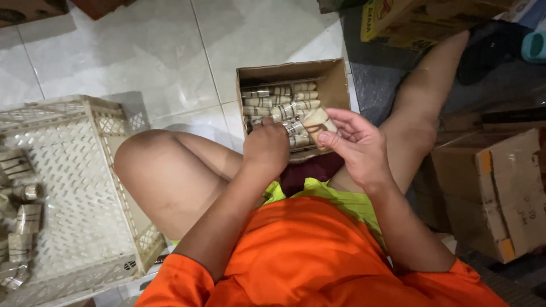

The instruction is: Packing small wrapped items from a crate into cardboard boxes while sitting on the floor.

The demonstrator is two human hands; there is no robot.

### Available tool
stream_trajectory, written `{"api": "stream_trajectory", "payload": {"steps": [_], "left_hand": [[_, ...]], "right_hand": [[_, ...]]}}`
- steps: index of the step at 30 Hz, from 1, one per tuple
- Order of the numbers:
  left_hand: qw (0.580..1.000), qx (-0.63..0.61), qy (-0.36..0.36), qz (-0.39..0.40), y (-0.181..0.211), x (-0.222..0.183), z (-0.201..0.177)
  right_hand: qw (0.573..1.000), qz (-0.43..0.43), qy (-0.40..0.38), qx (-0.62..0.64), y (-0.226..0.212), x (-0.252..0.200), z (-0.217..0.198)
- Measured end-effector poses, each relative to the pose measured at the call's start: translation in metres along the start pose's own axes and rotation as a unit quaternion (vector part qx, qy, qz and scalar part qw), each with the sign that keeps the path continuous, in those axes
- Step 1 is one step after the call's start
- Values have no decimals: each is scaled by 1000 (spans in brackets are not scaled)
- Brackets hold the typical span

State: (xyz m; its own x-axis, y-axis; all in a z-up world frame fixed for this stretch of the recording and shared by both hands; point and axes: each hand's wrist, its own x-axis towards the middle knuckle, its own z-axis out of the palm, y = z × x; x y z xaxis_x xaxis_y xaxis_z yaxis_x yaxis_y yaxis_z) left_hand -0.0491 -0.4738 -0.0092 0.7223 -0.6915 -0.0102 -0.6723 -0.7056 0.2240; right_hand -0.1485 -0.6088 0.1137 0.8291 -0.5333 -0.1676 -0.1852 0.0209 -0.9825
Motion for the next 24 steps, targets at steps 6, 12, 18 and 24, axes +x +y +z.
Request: {"api": "stream_trajectory", "payload": {"steps": [6, 12, 18, 24], "left_hand": [[902, -415, -116, -1, 2, -15, -140], [583, -794, -79, -153, 14, -52, -141], [500, -838, -50, -211, 14, -70, -125], [482, -846, -24, -229, 21, -73, -147]], "right_hand": [[1000, -10, -19, -8, -10, -9, -8], [999, -35, -5, 4, -26, -20, 17], [986, -116, 12, -115, -44, -30, 33], [965, -143, 34, -217, -47, -37, 35]]}}
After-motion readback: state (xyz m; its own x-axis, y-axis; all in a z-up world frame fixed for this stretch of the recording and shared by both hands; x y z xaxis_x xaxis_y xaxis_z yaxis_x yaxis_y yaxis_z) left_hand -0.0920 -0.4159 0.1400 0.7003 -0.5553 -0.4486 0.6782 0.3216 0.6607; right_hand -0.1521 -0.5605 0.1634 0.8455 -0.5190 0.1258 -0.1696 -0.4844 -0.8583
